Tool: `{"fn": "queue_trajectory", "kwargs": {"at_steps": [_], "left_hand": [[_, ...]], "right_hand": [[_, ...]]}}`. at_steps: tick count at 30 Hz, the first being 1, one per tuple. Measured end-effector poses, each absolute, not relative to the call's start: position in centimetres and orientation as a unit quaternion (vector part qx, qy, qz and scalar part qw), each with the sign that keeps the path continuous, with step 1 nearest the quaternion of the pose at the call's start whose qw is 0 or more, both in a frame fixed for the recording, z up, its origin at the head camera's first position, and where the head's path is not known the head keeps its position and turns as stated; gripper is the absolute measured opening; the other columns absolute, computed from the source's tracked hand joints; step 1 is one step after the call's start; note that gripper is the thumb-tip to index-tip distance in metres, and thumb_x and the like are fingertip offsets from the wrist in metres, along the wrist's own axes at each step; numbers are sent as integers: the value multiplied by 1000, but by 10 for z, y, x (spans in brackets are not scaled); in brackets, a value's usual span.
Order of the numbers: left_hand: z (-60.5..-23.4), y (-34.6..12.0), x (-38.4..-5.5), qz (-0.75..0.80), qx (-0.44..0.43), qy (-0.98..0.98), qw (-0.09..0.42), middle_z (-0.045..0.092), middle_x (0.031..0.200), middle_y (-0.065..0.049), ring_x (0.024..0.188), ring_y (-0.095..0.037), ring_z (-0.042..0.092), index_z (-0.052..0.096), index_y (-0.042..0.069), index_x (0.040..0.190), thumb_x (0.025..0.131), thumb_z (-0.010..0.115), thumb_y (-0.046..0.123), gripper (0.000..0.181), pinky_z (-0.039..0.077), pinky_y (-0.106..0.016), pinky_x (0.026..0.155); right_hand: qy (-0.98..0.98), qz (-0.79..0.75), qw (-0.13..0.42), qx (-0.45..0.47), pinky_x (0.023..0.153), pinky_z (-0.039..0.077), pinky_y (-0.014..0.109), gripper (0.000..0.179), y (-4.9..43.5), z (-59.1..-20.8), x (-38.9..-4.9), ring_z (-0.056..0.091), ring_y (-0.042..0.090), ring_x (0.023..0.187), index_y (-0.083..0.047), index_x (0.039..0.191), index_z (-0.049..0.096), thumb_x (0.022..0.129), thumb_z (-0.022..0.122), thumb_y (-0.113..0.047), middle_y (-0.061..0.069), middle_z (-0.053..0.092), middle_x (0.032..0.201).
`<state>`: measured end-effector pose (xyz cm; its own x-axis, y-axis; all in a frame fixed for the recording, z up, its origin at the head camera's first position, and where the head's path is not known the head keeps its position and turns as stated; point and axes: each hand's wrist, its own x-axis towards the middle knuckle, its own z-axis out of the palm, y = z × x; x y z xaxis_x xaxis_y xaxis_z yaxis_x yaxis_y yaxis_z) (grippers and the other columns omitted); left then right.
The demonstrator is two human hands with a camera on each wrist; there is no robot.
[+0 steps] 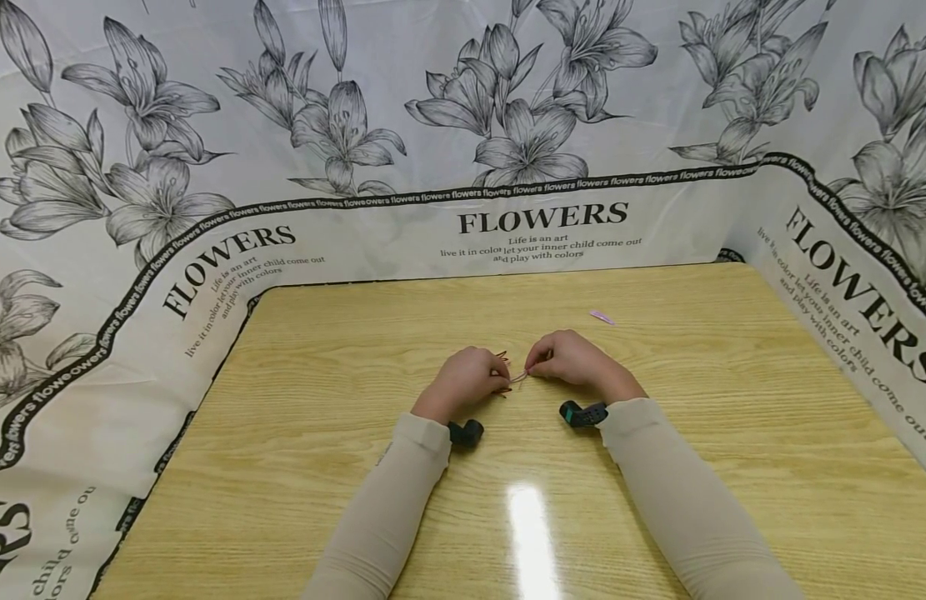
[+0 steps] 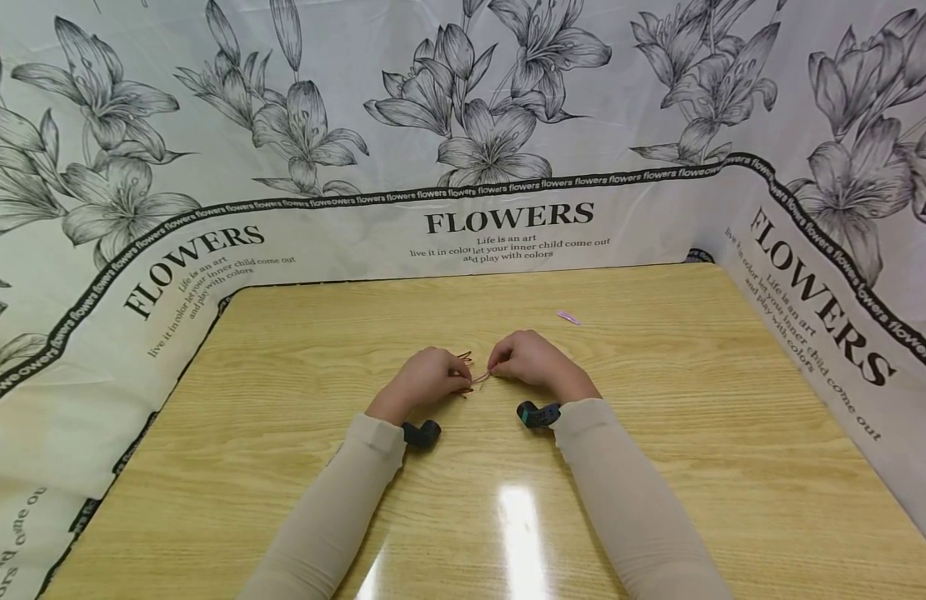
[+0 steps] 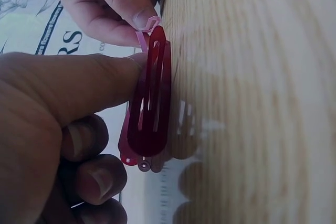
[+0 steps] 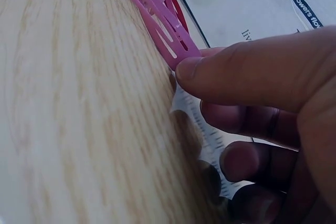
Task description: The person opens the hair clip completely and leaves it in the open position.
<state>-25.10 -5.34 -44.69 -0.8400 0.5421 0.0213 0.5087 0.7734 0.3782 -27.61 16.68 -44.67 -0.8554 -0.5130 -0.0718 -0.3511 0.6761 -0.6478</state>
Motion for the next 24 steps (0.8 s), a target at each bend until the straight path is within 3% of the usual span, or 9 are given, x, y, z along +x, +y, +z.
{"fn": "queue_trajectory", "kwargs": {"at_steps": [24], "left_hand": [[-443, -54, -251, 196, 268, 941, 60, 72, 93, 9, 79, -4, 60, 77, 25, 94, 94, 63, 30, 14, 50, -25, 77]], "right_hand": [[903, -337, 133, -230, 86, 47, 37, 10, 166, -443, -274, 60, 17, 93, -20, 96, 75, 90, 67, -17, -3, 71, 100]]}}
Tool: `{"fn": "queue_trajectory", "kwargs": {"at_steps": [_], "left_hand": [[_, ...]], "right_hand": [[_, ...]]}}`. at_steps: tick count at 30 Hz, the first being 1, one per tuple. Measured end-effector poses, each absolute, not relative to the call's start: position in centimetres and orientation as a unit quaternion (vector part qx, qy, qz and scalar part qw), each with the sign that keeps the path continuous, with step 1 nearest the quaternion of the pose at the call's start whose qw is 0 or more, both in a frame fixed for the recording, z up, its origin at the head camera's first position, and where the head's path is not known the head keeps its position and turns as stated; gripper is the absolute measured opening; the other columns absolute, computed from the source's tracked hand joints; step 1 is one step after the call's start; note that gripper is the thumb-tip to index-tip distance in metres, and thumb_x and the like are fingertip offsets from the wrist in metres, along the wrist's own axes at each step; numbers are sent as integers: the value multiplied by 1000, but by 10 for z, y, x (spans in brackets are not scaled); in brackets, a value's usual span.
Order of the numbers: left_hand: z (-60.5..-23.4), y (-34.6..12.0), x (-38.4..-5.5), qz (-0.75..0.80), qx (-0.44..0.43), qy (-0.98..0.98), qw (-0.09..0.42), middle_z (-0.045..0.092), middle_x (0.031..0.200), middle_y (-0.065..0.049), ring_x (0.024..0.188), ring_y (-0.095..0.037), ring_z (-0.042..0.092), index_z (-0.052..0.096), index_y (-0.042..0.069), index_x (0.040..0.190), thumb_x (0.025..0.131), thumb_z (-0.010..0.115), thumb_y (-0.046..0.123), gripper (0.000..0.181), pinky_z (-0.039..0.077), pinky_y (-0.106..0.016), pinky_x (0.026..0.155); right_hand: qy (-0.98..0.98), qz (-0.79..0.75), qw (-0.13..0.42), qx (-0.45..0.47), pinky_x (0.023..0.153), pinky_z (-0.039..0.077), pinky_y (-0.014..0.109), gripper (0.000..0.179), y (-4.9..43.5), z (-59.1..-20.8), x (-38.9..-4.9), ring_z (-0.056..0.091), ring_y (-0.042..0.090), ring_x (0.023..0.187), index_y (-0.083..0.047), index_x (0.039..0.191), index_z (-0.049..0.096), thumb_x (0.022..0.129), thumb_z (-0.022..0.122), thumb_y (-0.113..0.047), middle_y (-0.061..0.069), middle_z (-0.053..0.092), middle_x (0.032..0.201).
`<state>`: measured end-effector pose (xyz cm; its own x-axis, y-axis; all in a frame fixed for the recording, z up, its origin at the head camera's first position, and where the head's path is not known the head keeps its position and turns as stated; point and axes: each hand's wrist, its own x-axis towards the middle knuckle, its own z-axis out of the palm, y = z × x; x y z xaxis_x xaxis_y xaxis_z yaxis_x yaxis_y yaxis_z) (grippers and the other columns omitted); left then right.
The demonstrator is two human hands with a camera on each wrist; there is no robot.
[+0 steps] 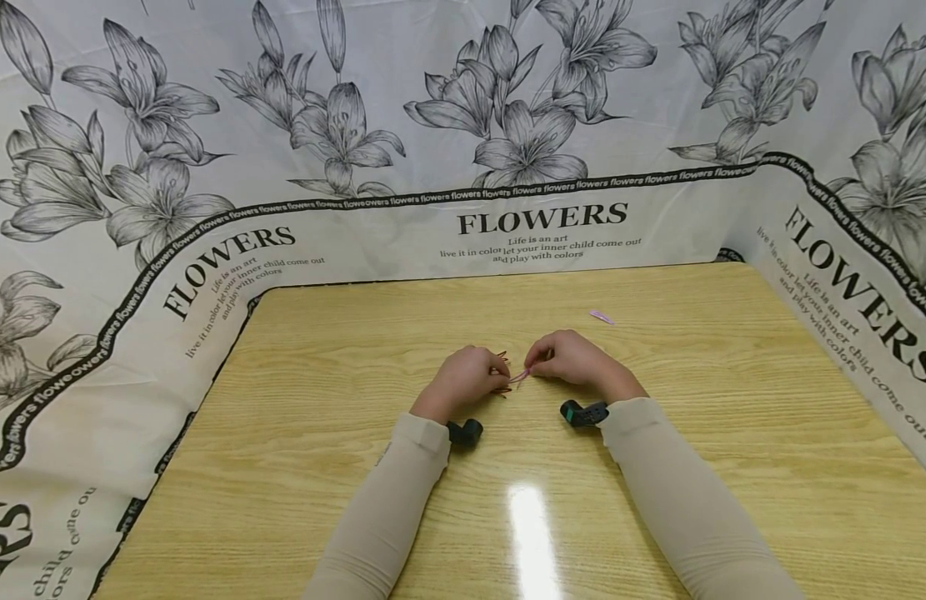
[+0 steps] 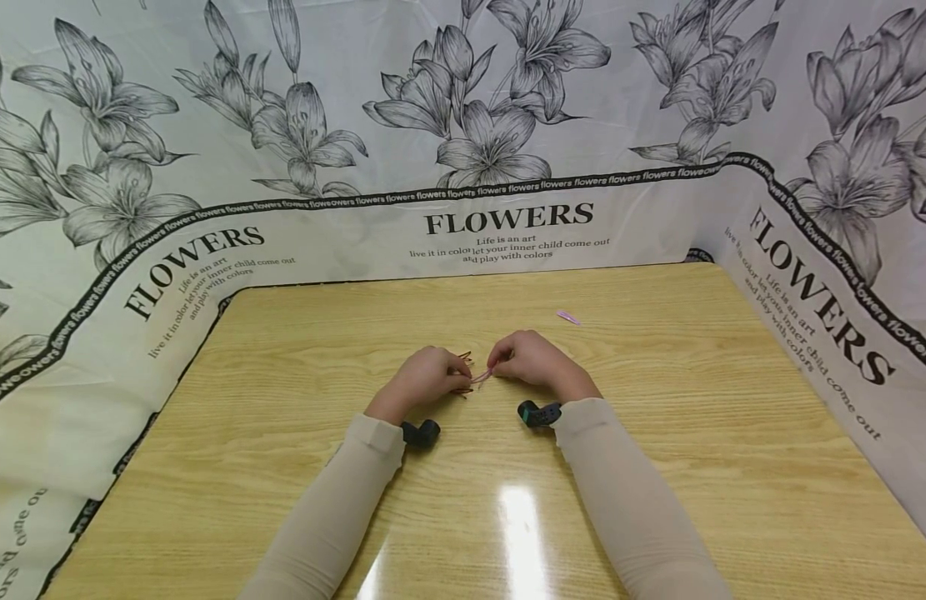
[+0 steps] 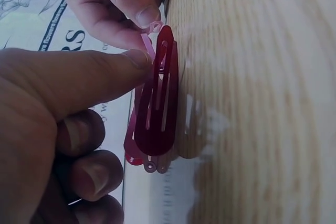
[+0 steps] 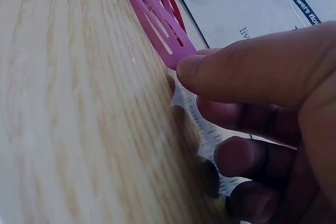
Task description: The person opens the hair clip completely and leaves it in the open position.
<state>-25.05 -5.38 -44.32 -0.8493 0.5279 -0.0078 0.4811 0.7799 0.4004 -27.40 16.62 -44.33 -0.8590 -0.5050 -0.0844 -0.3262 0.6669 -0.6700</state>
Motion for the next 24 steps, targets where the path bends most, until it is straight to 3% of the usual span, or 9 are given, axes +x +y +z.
{"fn": "queue_trajectory", "kwargs": {"at_steps": [9, 15, 24], "left_hand": [[-440, -53, -252, 210, 268, 939, 52, 73, 99, 5, 78, -7, 61, 76, 23, 96, 94, 62, 30, 15, 49, -24, 74], [-433, -48, -254, 217, 265, 938, 46, 68, 85, 5, 69, -10, 56, 74, 21, 102, 95, 62, 33, 19, 47, -25, 66], [-422, -37, -263, 214, 258, 941, 52, 64, 81, 5, 67, -11, 55, 73, 21, 104, 95, 60, 36, 22, 44, -26, 62]], "right_hand": [[898, -354, 136, -223, 84, 46, 35, 15, 170, -441, -272, 59, 17, 93, -17, 105, 73, 92, 64, -18, 0, 71, 104], [907, -345, 117, -212, 85, 46, 37, 17, 177, -441, -273, 59, 20, 97, -19, 107, 72, 94, 60, -20, 0, 69, 108], [925, -317, 69, -197, 80, 47, 37, 20, 191, -436, -275, 59, 18, 87, -15, 109, 72, 96, 60, -25, 3, 68, 102]]}}
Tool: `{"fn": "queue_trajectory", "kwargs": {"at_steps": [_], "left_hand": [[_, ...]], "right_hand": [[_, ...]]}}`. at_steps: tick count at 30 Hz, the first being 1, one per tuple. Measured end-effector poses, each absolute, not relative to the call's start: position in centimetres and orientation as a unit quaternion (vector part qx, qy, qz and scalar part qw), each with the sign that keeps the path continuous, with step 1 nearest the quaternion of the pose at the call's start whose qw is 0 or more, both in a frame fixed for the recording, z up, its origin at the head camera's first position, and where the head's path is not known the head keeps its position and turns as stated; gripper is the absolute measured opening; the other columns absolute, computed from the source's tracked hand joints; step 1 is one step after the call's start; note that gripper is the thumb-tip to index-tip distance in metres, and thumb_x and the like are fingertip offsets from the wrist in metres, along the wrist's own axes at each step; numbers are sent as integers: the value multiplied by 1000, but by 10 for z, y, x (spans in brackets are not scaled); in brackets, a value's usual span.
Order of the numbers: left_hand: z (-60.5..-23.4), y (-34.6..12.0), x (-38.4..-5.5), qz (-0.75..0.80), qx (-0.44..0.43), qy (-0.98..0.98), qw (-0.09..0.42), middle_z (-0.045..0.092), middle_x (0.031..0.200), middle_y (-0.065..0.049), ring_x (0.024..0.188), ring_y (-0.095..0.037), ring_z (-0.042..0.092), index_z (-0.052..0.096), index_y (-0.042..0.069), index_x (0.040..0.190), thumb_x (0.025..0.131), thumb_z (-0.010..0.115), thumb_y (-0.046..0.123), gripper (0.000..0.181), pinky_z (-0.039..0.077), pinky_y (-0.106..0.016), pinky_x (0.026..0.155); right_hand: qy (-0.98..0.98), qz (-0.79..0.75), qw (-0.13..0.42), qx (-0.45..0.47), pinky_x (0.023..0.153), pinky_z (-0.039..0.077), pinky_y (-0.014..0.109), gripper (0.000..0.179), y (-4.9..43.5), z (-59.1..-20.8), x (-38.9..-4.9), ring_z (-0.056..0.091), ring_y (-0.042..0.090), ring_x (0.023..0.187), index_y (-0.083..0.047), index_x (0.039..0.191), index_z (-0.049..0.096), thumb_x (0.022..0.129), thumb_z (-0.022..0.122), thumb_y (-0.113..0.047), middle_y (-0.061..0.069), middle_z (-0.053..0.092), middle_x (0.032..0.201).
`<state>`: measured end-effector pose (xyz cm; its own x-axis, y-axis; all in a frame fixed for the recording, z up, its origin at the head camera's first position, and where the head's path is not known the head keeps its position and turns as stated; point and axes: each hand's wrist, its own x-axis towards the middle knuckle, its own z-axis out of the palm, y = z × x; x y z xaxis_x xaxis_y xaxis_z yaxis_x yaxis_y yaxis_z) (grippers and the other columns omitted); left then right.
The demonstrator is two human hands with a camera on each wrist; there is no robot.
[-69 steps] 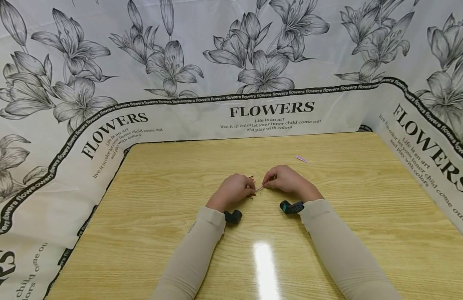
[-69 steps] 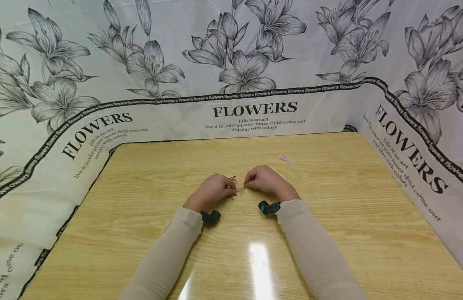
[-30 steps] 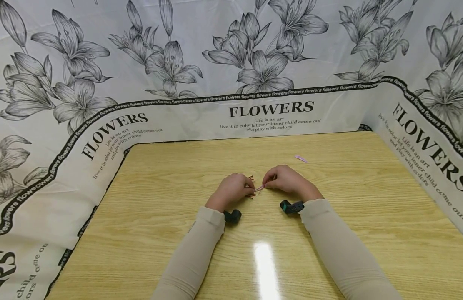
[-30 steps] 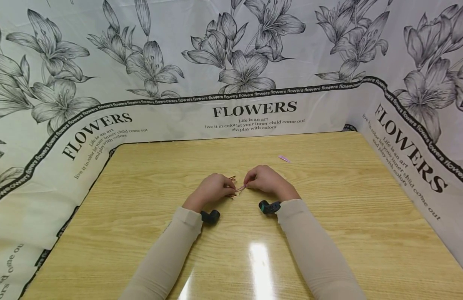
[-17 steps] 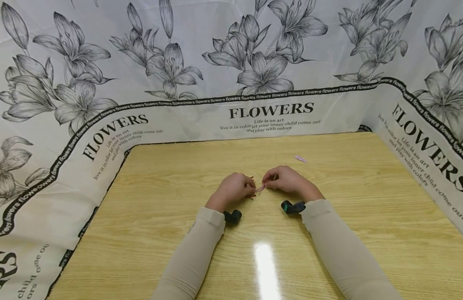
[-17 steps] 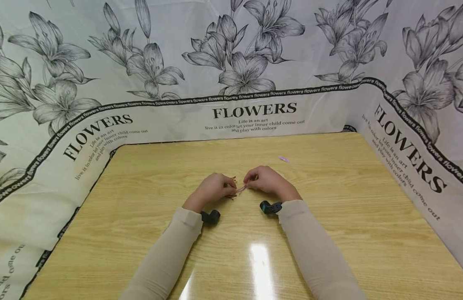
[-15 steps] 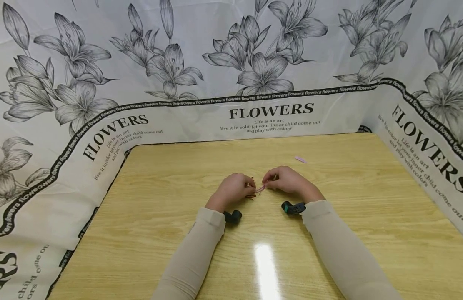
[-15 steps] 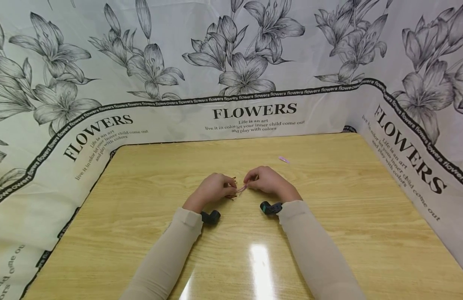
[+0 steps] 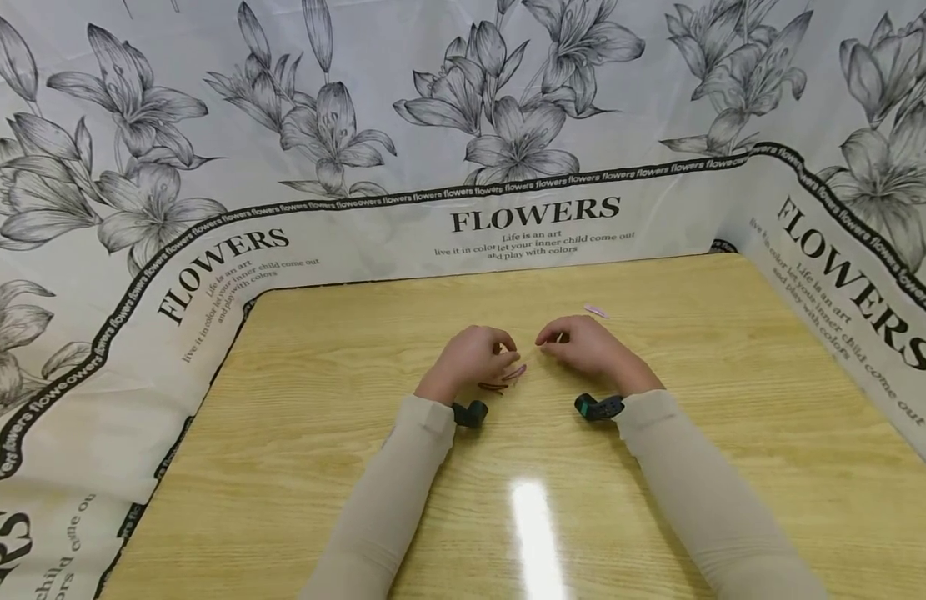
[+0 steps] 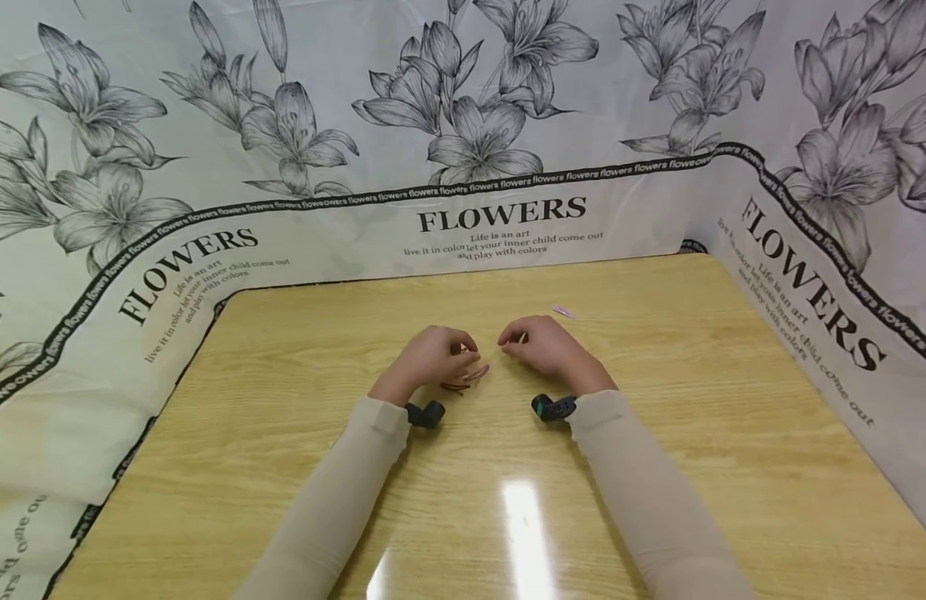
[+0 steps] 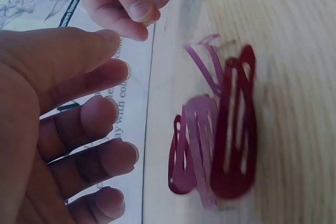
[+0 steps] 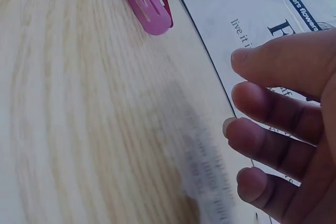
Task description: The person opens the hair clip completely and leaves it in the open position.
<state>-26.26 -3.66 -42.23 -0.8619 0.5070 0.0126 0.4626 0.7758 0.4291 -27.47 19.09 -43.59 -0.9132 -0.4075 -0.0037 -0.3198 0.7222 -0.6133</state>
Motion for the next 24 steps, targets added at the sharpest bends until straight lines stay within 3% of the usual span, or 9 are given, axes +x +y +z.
{"fn": "queue_trajectory", "kwargs": {"at_steps": [4, 8, 10, 12, 24], "left_hand": [[-419, -30, -268, 223, 260, 938, 54, 62, 80, 5, 67, -13, 55, 72, 20, 105, 97, 58, 36, 23, 45, -27, 62], [-419, -22, -273, 225, 274, 934, 32, 62, 83, 5, 71, -12, 56, 72, 18, 105, 97, 57, 34, 23, 47, -28, 68], [-419, -18, -275, 224, 280, 933, 16, 63, 88, 4, 77, -11, 57, 72, 18, 105, 97, 56, 34, 24, 49, -29, 73], [-420, -13, -278, 225, 284, 932, 1, 64, 94, 4, 84, -11, 57, 73, 18, 105, 97, 57, 34, 24, 50, -30, 79], [-419, 14, -288, 218, 284, 934, -13, 65, 107, 3, 102, -15, 58, 72, 21, 109, 97, 56, 33, 23, 48, -33, 93]], "right_hand": [[933, -303, 48, -187, 95, 43, 45, 21, 197, -431, -276, 59, 18, 88, -15, 108, 72, 96, 61, -27, 2, 68, 100], [940, -286, 34, -182, 91, 45, 43, 21, 203, -425, -278, 58, 20, 83, -13, 108, 72, 95, 61, -25, 4, 68, 98], [943, -282, 32, -175, 75, 46, 37, 21, 207, -422, -279, 56, 20, 81, -12, 107, 72, 94, 62, -25, 5, 67, 97], [945, -276, 27, -171, 73, 46, 35, 21, 211, -420, -280, 56, 20, 81, -11, 106, 72, 94, 62, -24, 5, 67, 97], [958, -238, 0, -157, 75, 46, 41, 20, 238, -417, -286, 57, 24, 83, -8, 105, 71, 92, 63, -21, 9, 66, 95]]}}
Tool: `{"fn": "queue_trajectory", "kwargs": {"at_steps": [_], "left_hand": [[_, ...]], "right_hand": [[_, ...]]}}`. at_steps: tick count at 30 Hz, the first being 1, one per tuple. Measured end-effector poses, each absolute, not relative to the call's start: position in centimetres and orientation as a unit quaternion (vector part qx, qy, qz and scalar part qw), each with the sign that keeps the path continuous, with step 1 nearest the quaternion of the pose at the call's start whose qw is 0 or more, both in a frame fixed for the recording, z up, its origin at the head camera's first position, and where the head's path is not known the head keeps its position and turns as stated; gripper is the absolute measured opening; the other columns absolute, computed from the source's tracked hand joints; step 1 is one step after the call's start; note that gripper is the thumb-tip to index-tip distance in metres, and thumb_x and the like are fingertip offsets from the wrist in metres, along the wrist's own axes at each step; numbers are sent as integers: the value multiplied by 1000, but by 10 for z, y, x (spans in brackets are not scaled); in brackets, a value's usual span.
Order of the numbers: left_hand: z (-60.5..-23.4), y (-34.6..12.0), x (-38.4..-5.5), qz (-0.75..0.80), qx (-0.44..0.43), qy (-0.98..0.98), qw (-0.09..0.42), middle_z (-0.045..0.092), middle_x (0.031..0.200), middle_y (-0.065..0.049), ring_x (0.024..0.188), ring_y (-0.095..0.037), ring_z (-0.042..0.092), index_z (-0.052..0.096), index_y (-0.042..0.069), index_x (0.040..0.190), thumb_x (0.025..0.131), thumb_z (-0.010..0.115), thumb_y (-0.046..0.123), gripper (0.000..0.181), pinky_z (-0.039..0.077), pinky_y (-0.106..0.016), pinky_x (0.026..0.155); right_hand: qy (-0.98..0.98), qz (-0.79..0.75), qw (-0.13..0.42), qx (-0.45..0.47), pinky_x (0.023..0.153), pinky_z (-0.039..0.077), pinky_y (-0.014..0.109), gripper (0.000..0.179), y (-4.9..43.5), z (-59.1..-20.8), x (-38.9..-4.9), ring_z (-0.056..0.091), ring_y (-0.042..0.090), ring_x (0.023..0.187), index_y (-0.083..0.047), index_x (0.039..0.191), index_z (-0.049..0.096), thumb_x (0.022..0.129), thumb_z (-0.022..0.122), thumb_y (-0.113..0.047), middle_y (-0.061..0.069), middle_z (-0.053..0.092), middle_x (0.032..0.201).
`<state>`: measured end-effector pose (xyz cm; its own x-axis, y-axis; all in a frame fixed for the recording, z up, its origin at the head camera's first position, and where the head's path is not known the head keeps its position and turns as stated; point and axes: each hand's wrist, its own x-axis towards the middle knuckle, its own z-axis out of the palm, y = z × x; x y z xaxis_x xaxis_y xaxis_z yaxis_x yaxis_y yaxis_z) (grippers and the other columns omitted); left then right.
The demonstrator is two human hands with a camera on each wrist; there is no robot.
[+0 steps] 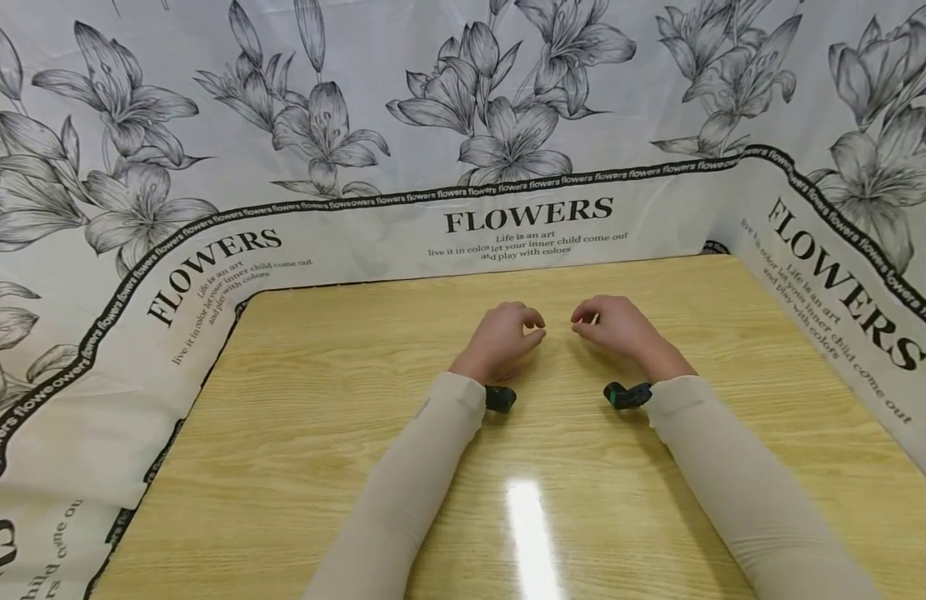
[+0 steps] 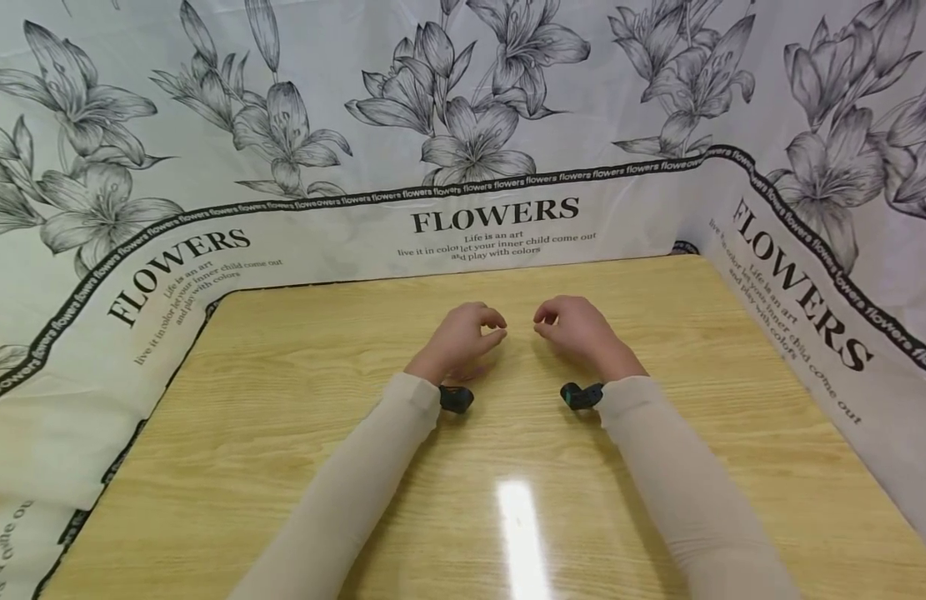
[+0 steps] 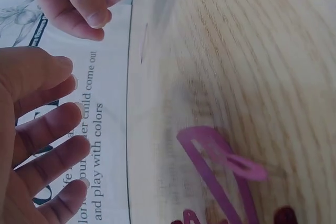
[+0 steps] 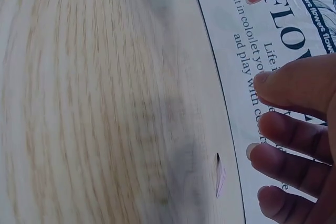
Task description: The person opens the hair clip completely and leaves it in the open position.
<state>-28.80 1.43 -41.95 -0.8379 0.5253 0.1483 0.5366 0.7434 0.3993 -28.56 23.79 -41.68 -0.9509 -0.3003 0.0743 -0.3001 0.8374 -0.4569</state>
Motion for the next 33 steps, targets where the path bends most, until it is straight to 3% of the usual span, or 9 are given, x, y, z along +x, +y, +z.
{"fn": "queue_trajectory", "kwargs": {"at_steps": [8, 18, 33], "left_hand": [[-414, 26, -303, -184, -284, -941, 22, 67, 107, 4, 100, -12, 59, 71, 21, 112, 98, 54, 33, 25, 47, -30, 92], [-405, 42, -310, -160, -283, -945, 27, 68, 105, 4, 98, -11, 59, 70, 21, 113, 97, 54, 31, 25, 46, -39, 91], [-409, 61, -325, -139, -268, -953, 5, 69, 106, 8, 97, -7, 61, 68, 23, 119, 97, 53, 31, 27, 46, -31, 89]], "right_hand": [[965, -226, -10, -137, 76, 46, 42, 25, 242, -411, -293, 56, 26, 83, -6, 109, 70, 93, 62, -22, 12, 66, 100], [969, -210, -17, -128, 74, 45, 43, 25, 246, -409, -301, 55, 28, 82, -4, 108, 70, 91, 63, -22, 16, 64, 101], [973, -208, -2, -95, 76, 46, 47, 31, 261, -419, -300, 57, 31, 87, -5, 113, 68, 93, 62, -27, 20, 63, 109]]}}
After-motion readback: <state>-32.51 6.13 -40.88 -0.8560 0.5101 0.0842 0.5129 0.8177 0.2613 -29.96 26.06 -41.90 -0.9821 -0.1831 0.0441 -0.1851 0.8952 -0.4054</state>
